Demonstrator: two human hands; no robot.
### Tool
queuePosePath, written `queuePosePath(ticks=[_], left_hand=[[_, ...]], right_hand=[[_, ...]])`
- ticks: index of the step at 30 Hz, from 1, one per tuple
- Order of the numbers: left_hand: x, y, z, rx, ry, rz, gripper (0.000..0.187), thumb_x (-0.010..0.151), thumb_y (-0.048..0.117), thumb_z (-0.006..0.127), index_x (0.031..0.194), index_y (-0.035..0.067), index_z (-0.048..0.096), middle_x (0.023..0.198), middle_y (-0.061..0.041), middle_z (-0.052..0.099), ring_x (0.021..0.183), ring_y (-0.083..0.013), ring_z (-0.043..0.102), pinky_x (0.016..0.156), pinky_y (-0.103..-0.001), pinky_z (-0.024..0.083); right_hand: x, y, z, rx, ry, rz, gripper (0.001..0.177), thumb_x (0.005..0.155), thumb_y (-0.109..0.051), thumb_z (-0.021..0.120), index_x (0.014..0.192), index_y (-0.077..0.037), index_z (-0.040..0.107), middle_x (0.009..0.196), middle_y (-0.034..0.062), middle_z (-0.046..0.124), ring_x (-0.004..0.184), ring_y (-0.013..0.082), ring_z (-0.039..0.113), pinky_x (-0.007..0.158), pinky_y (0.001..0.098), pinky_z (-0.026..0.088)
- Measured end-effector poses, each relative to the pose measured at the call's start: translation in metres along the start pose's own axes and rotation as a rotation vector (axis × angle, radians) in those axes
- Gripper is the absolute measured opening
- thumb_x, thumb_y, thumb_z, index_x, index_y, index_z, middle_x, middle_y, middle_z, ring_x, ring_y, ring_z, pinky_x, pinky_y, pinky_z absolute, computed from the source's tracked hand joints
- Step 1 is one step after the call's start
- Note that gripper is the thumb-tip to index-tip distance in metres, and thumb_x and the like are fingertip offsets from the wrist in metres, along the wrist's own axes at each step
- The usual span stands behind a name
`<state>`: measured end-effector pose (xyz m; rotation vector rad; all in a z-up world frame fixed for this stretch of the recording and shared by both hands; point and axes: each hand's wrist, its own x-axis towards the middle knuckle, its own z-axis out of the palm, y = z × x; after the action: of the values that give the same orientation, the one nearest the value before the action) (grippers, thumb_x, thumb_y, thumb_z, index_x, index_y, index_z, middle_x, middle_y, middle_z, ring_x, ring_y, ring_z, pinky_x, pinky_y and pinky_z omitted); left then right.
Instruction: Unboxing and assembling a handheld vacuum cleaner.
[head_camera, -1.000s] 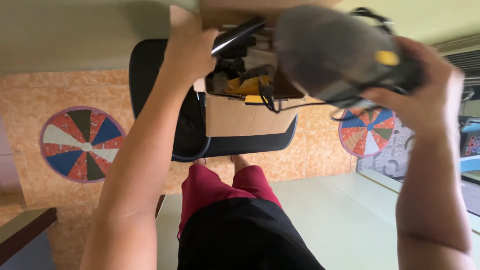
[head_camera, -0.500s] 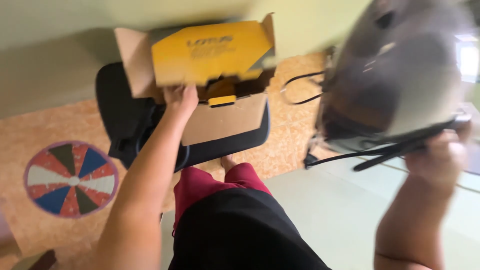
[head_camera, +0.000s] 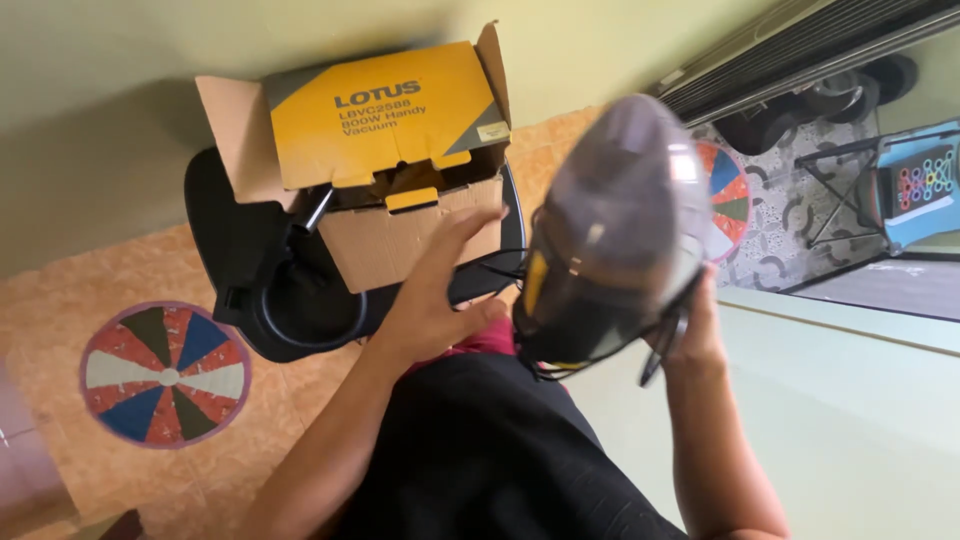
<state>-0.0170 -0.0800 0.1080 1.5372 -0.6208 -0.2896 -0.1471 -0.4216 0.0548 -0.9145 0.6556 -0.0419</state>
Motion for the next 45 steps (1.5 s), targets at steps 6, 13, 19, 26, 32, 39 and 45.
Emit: queuePosePath(ticks=[6,13,19,26,32,39,45], left_hand=[[0.015,-0.015,0.029,-0.349,-0.001,-0.342,0.119,0.066,0.027,0.096,0.159,0.004,0.025,0.147,-0.016,0.054,0.138,-0.0282,0.053,0.116,-0.040,0.045],[-0.034,-0.026,0.007,-0.683,0.319,-0.120,0.119,0.066,0.018,0.101,0.157,0.005,0.025,0.144,-0.011,0.052,0.135,-0.0262,0.056,0.117,-0.041,0.049],[-0.105,-0.053,-0.049,-0.356,0.644,-0.270,0.094,0.062,0.014,0.101,0.142,-0.016,0.061,0.127,-0.015,0.060,0.076,-0.0265,0.044,0.065,-0.032,0.035],[-0.110,0.005,-0.067,-0.434,0.878,0.392,0.092,0.091,0.055,0.084,0.158,0.011,0.040,0.153,-0.004,0.047,0.141,-0.0228,0.050,0.124,-0.044,0.043],[-0.128,0.003,-0.070,-0.474,0.908,0.484,0.100,0.090,0.074,0.069,0.161,0.012,0.037,0.156,-0.005,0.045,0.143,-0.0239,0.049,0.125,-0.046,0.043],[-0.114,-0.016,-0.063,-0.508,0.912,0.484,0.094,0.091,0.061,0.078,0.160,0.011,0.038,0.156,-0.004,0.046,0.144,-0.0223,0.047,0.127,-0.043,0.038],[-0.104,-0.062,-0.064,-0.649,0.916,0.402,0.085,0.091,0.050,0.083,0.155,0.005,0.049,0.149,-0.006,0.054,0.141,-0.0216,0.052,0.121,-0.039,0.039]], right_hand=[[0.004,-0.008,0.088,-0.330,-0.271,-0.083,0.062,0.097,-0.043,0.069,0.130,0.008,0.056,0.116,0.0096,0.070,0.102,0.0170,0.069,0.091,0.0306,0.057],[0.045,-0.026,0.119,-0.492,-0.675,-0.120,0.049,0.093,-0.017,0.082,0.129,0.009,0.060,0.107,0.0055,0.067,0.098,0.0127,0.063,0.083,0.0261,0.053],[0.096,-0.064,0.185,-0.624,-0.638,-0.360,0.015,0.096,0.007,0.053,0.107,0.001,0.061,0.104,0.0039,0.069,0.088,0.0143,0.073,0.079,0.0325,0.067],[0.176,-0.061,0.236,-0.296,-0.688,-0.244,0.011,0.112,-0.011,0.055,0.118,-0.003,0.060,0.087,0.0016,0.056,0.054,0.0048,0.046,0.045,0.0229,0.032],[0.263,-0.024,0.263,-0.580,-0.634,-0.702,0.030,0.119,-0.006,0.049,0.092,-0.001,0.061,0.069,0.0089,0.058,0.052,0.0120,0.054,0.046,0.0284,0.038],[0.239,0.006,0.259,-1.248,-0.894,-0.541,0.044,0.088,0.003,0.057,0.131,-0.007,0.058,0.131,0.0158,0.052,0.101,0.0280,0.065,0.078,0.0378,0.061],[0.265,0.036,0.204,-1.461,-0.794,-1.095,0.043,0.090,0.003,0.060,0.133,0.001,0.065,0.149,0.0241,0.054,0.130,0.0427,0.058,0.109,0.0432,0.049]])
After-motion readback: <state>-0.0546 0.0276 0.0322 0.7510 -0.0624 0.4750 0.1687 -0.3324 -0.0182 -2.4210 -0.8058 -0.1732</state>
